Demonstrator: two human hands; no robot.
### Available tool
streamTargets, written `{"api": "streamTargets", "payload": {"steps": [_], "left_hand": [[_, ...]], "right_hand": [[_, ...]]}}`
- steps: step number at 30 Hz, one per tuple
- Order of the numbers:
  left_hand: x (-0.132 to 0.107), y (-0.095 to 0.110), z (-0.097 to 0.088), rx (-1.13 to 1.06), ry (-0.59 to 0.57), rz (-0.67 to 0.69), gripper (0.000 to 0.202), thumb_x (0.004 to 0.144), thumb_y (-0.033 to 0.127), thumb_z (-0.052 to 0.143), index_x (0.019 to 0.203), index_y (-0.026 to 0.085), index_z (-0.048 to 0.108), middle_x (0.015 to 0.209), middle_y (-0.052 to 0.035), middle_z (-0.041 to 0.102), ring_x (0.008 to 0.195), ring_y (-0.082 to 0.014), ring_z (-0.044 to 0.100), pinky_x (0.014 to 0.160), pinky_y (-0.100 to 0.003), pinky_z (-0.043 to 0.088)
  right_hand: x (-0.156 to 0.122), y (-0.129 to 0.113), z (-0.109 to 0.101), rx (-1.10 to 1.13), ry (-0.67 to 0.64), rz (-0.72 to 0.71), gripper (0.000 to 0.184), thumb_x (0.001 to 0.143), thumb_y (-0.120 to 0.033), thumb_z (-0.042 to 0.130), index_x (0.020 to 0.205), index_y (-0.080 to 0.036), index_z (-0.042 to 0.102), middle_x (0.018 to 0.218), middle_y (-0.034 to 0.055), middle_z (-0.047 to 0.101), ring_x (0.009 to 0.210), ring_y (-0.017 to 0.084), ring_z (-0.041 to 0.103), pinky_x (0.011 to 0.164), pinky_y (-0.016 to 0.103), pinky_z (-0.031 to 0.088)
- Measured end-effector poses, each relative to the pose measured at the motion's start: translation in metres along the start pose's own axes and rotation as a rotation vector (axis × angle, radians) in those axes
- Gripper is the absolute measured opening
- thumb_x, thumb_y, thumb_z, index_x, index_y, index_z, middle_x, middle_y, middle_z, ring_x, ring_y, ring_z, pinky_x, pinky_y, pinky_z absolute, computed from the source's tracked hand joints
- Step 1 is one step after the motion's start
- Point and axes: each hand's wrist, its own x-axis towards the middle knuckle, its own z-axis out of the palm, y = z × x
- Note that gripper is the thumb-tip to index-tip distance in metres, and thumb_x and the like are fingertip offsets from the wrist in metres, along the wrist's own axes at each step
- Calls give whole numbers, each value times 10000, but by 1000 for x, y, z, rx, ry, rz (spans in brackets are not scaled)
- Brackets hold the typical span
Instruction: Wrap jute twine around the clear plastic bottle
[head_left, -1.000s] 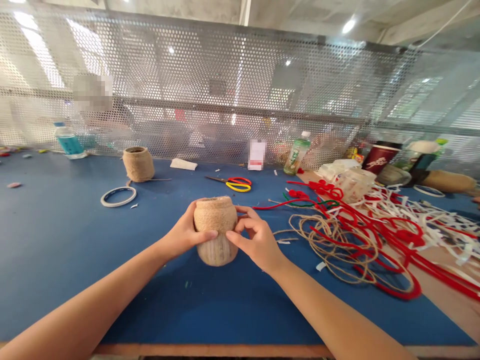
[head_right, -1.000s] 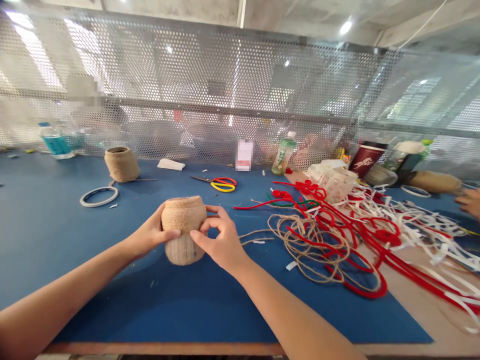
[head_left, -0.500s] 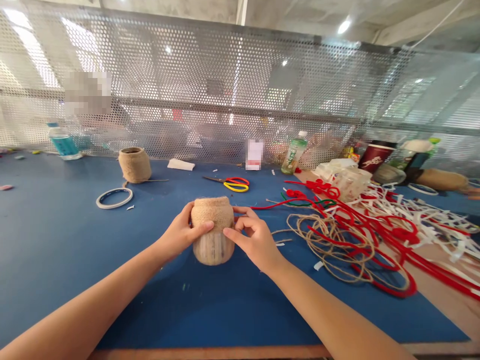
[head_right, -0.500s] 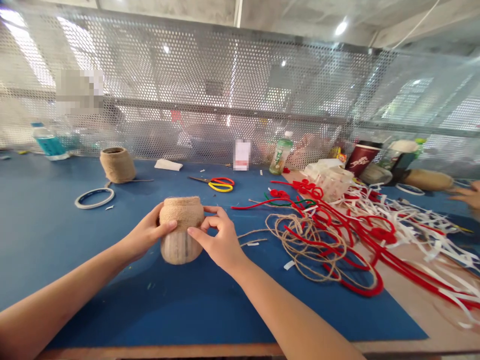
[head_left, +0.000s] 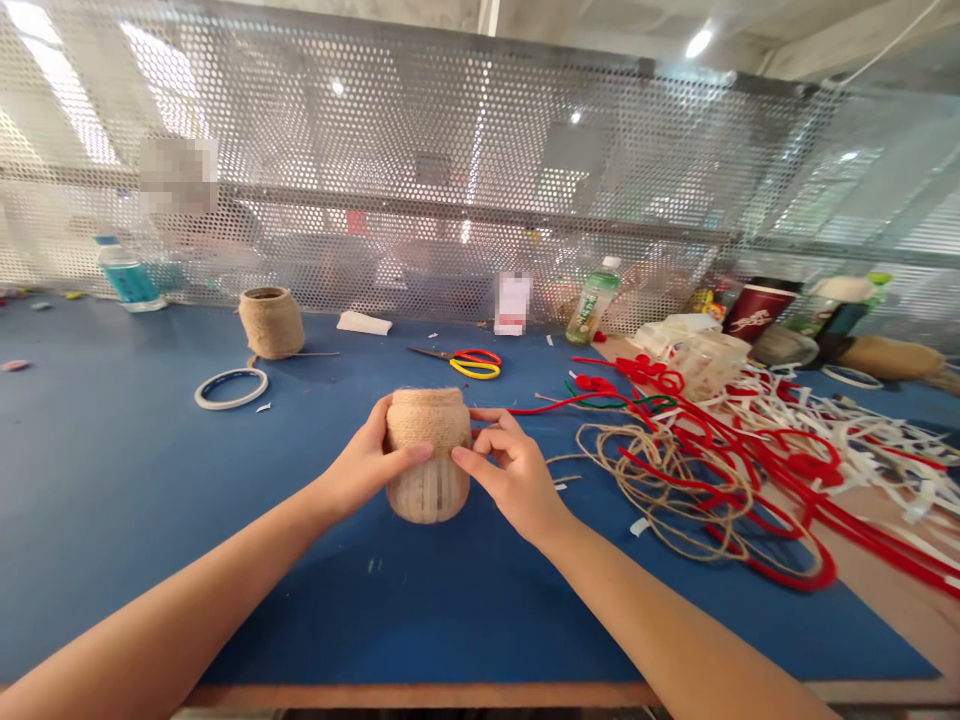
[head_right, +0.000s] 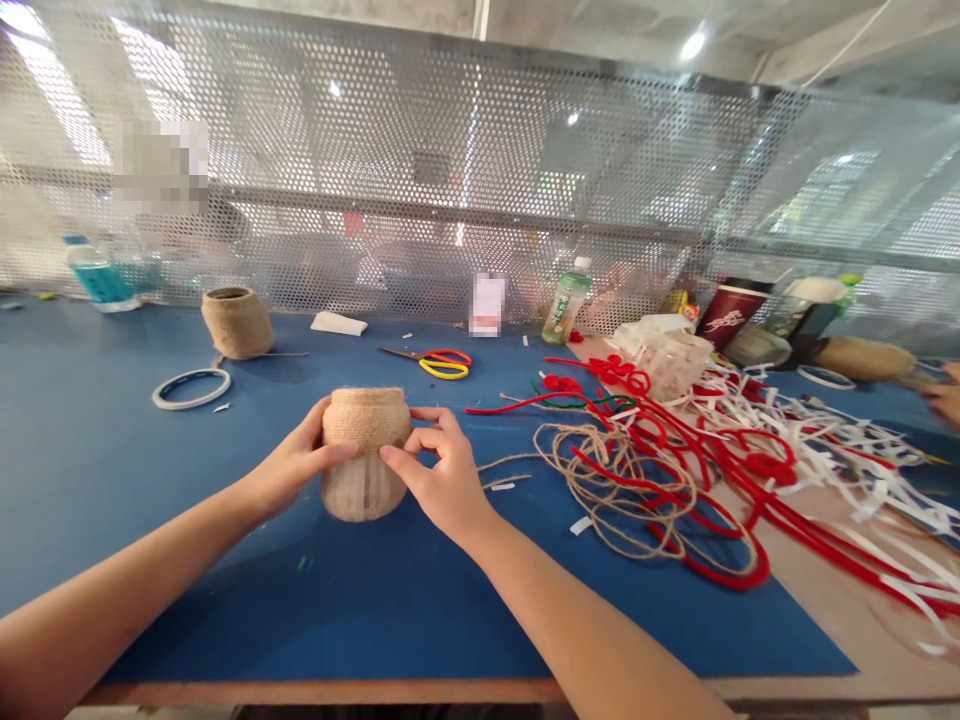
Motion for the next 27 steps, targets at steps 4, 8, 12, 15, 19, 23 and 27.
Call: {"api": "streamTargets", "payload": {"steps": [4,8,12,15,19,23,27], "left_hand": [[-1,4,1,100,28,1,728,604,387,706,1196,163,345,1173,-109,514,1125,-308,474,944,-439,400],[0,6,3,77,67,-29,719,591,358,714,1186,159,361,1162,-110,523,1119,-304,481,933,-441,417],[1,5,3,5,65,-51,703,594,335,716,1180,170,364,1156,-104,524,1113,-285,485,923,-409,424],[0,5,3,-23,59,-57,679,596,318,712,1167,174,375,1134,-86,526,1097,-262,487,901,-368,430],[-1,6,2,-75,56,-71,649,579,283,704,1141,176,398,1076,-63,534,1058,-247,492,856,-337,436],[-2,9,2,-121,45,-85,615,573,253,687,1116,180,407,1033,-51,542,1021,-236,500,829,-328,435],[-1,9,3,-133,25,-84,622,571,244,681,1124,183,403,1034,-49,543,1011,-232,500,832,-330,428]], "right_hand": [[0,1,0,-14,-3,-9,315,711,-313,636,489,-166,467,972,66,522,1108,225,480,941,408,368],[0,0,-1,-18,-7,-24,315,709,-302,636,492,-165,452,1000,72,526,1116,229,481,936,405,374],[-1,0,-1,-29,-16,-45,286,713,-276,627,509,-169,457,995,74,534,1117,228,484,915,396,393],[-1,0,-2,-37,-30,-67,273,716,-259,623,516,-167,461,1008,80,527,1116,233,490,887,386,417],[-1,1,-1,-77,-28,-102,265,718,-258,632,527,-165,474,1043,78,511,1078,223,516,886,393,425],[-2,0,0,-105,-8,-149,258,734,-263,623,537,-168,487,1018,76,516,1072,217,514,847,375,447],[-5,0,2,-136,7,-142,259,753,-274,600,545,-164,492,1043,83,503,965,197,551,701,318,482]]}}
